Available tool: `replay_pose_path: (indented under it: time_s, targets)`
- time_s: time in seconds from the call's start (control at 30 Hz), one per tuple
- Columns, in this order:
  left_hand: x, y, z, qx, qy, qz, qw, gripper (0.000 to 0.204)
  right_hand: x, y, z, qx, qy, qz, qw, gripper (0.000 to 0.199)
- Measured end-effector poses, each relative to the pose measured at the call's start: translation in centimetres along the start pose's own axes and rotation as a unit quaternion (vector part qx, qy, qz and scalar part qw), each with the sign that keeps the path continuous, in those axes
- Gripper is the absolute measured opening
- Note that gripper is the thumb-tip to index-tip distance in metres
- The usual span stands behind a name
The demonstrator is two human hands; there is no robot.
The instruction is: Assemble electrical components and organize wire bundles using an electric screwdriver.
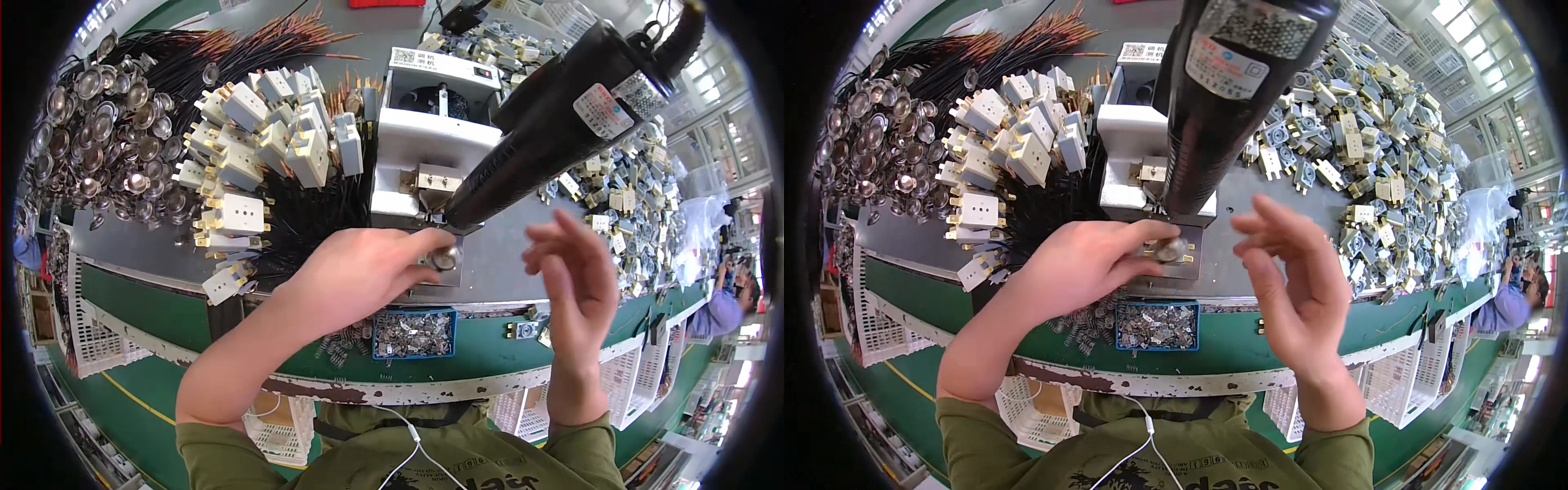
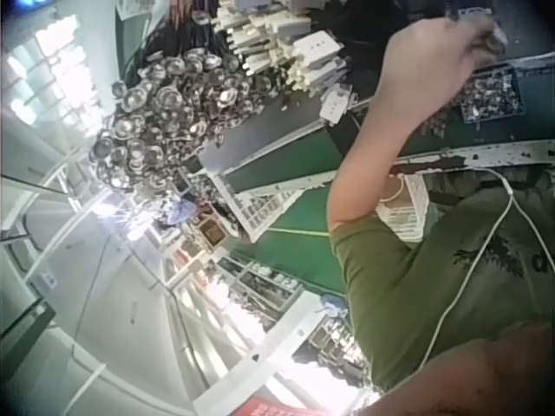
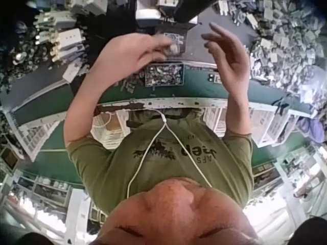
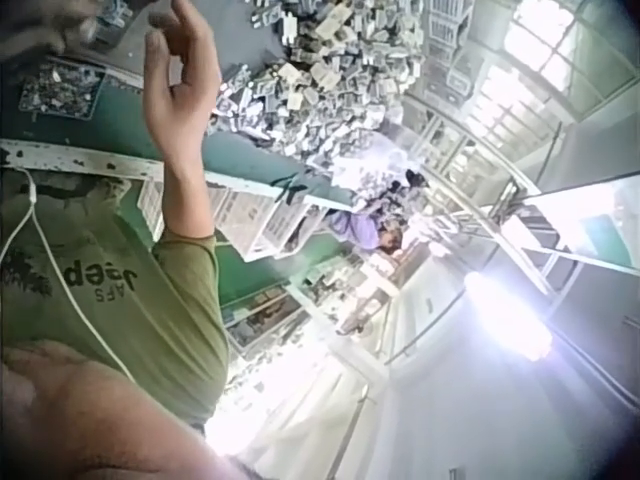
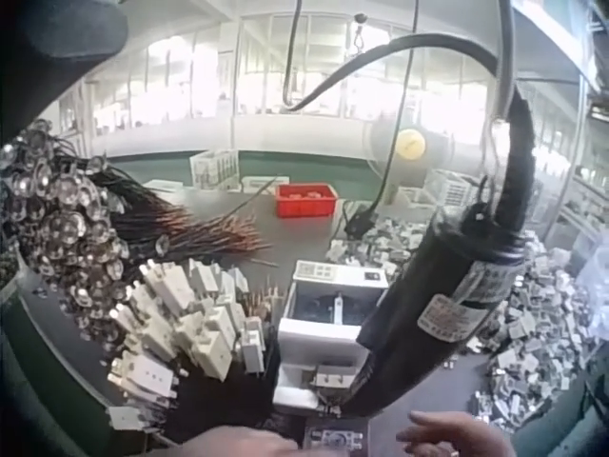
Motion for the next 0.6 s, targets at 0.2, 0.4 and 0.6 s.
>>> replay_pose_path:
  time_s: [0.2,0.4,0.6]
  targets:
    - [1.3,2.5,2.2,0.068,-0.022,0.063,0.995,0.036,3.6,-0.9,3.4,-0.024,-0.267,-0.174,0.947,0.073]
    - [1.0,2.7,3.1,0.070,-0.020,0.062,0.995,0.036,8.3,3.7,2.9,0.134,-0.072,-0.010,0.988,0.080]
    - [1.2,2.6,2.7,0.085,-0.016,0.058,0.995,0.032,8.7,3.2,7.7,0.084,-0.219,-0.211,0.949,0.074]
Point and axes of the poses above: each hand's wrist, its own x-axis towards the middle knuckle, its own y-axis out of the palm, z = x × y, the point moved 3 cm from there along x, towards the middle knuckle
